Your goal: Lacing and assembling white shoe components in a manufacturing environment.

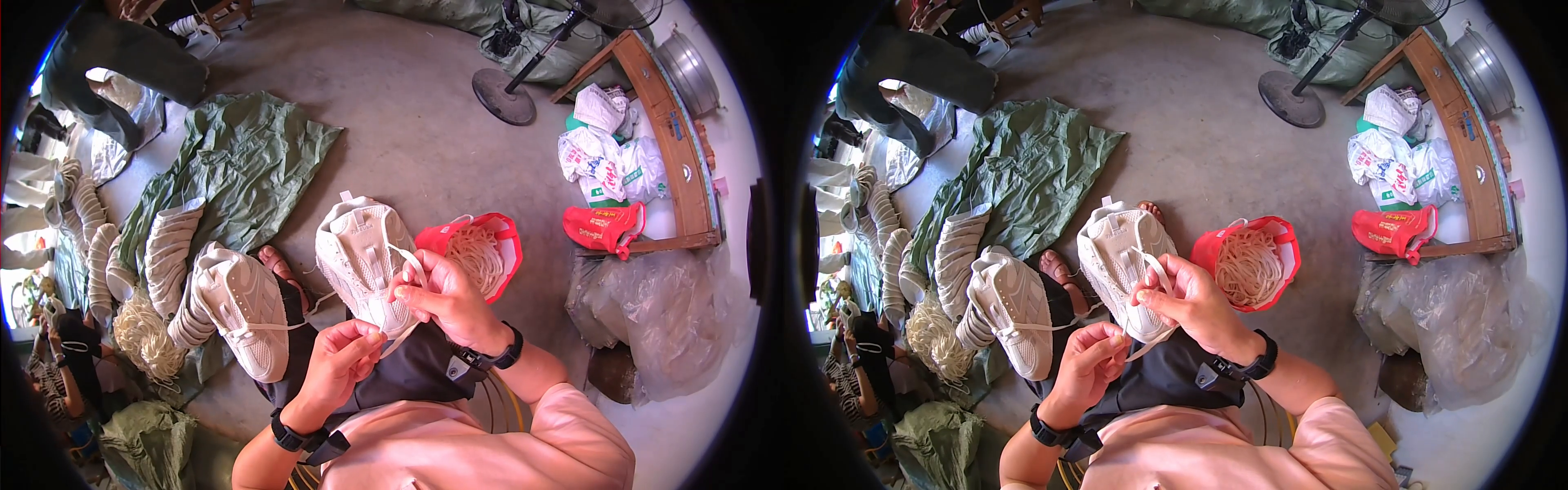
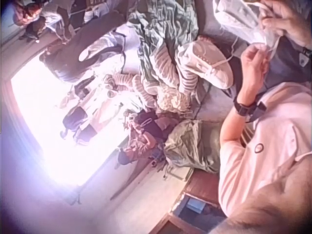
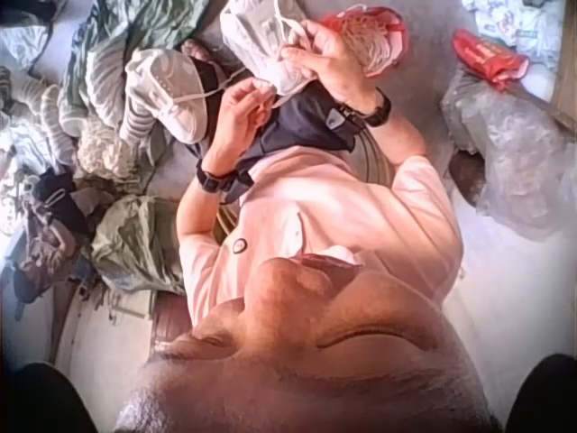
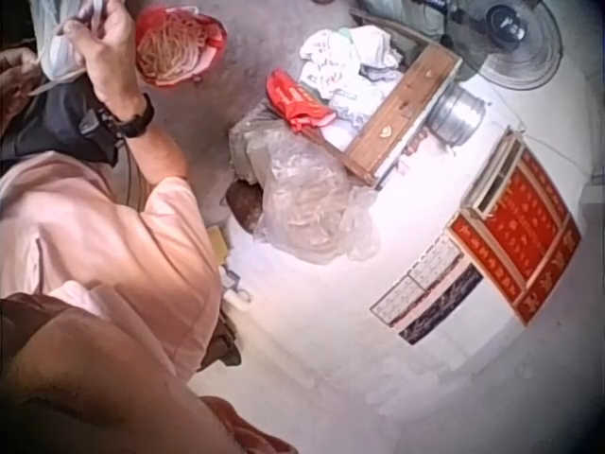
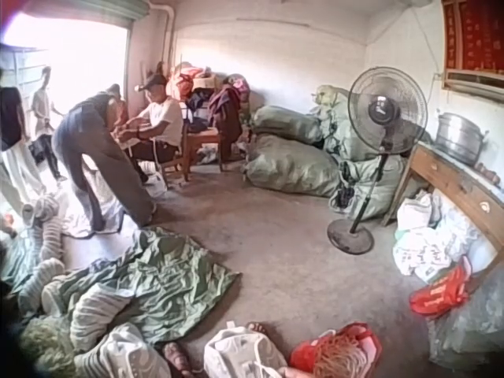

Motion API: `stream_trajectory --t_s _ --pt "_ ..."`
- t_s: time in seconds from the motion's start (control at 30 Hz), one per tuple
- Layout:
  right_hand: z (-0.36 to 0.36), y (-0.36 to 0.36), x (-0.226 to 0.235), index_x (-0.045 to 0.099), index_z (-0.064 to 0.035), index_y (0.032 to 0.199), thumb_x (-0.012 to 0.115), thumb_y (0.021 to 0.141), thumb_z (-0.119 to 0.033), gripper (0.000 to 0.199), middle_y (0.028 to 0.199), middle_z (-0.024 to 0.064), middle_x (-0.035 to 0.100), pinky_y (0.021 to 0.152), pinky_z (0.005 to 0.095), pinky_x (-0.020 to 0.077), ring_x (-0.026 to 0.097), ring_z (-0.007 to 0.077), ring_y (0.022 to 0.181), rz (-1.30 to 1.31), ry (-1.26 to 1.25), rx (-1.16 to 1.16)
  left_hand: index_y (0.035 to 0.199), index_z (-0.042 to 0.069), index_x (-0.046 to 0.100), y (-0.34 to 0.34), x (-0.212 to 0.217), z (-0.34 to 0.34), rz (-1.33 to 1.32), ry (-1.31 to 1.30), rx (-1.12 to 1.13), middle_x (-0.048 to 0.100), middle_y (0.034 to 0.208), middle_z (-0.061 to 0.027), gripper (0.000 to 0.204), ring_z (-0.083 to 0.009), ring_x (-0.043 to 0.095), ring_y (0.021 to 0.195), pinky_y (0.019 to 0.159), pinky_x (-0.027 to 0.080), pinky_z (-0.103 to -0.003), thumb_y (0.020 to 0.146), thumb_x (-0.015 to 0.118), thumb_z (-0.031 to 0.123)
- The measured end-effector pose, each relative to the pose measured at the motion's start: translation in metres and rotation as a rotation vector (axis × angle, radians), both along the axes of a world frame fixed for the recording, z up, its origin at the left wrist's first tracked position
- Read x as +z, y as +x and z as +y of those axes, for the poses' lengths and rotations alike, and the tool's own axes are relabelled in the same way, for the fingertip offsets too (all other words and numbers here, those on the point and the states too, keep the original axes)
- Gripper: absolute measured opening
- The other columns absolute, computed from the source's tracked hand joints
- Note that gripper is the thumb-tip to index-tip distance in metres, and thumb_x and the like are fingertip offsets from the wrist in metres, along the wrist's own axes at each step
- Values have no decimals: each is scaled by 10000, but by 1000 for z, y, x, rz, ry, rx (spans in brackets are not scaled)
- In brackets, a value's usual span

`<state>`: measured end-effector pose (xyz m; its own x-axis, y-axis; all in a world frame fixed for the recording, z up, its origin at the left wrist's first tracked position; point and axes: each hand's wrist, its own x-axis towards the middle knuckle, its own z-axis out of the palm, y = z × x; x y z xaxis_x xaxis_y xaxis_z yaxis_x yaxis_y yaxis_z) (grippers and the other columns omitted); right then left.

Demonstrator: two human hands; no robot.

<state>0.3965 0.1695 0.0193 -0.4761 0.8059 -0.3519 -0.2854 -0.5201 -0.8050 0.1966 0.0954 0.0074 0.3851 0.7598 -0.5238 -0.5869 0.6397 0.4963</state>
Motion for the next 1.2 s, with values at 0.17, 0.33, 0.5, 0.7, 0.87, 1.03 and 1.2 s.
stream_trajectory --t_s 0.17,0.33,0.5,0.7,0.87,1.03,1.2 --pt "1 2 3 487 -81 964 629 944 -83 143 1007 80 665 561 174 388 460 -3 641 -27 6 -23 943 9 663 3 1 2 -15 -12 -7 570 694 0 148 -41 424 541 477 300 -185 939 658 157" --pt "1 3 8 481 -81 973 631 949 -111 155 1029 77 670 574 180 400 484 1 681 -56 42 36 915 24 646 5 1 2 22 -12 -9 573 690 -19 125 -54 411 515 462 296 -194 927 646 148" --pt "1 0 17 448 -94 958 632 941 -97 184 1024 104 644 604 186 395 437 31 658 -33 -29 191 921 22 643 5 -1 0 17 -4 -18 577 696 -17 119 -52 419 515 462 301 -191 929 640 141" --pt "1 -1 16 453 -99 940 664 911 -100 214 975 56 637 601 188 385 444 30 668 -51 -31 185 940 13 662 5 0 0 -15 -13 -22 584 717 -8 139 -41 430 549 483 303 -186 942 651 152" --pt "0 1 10 492 -88 961 676 921 -117 190 923 -17 604 579 187 388 505 8 743 -42 2 171 949 17 657 4 0 0 -33 -9 -22 588 723 -9 144 -41 431 550 483 306 -187 942 653 161" --pt "-1 0 11 514 -74 985 675 911 -88 178 920 -30 585 618 195 417 514 13 768 -46 0 160 951 16 656 4 -1 -1 -29 -9 -21 586 721 -9 143 -40 429 550 482 304 -187 943 650 159" --pt "-1 -2 16 535 -50 1007 645 904 -46 151 939 -19 567 800 222 458 528 31 874 -61 32 139 951 15 657 3 -2 -2 -25 -11 -20 581 715 -8 141 -41 427 548 481 304 -188 944 646 156"
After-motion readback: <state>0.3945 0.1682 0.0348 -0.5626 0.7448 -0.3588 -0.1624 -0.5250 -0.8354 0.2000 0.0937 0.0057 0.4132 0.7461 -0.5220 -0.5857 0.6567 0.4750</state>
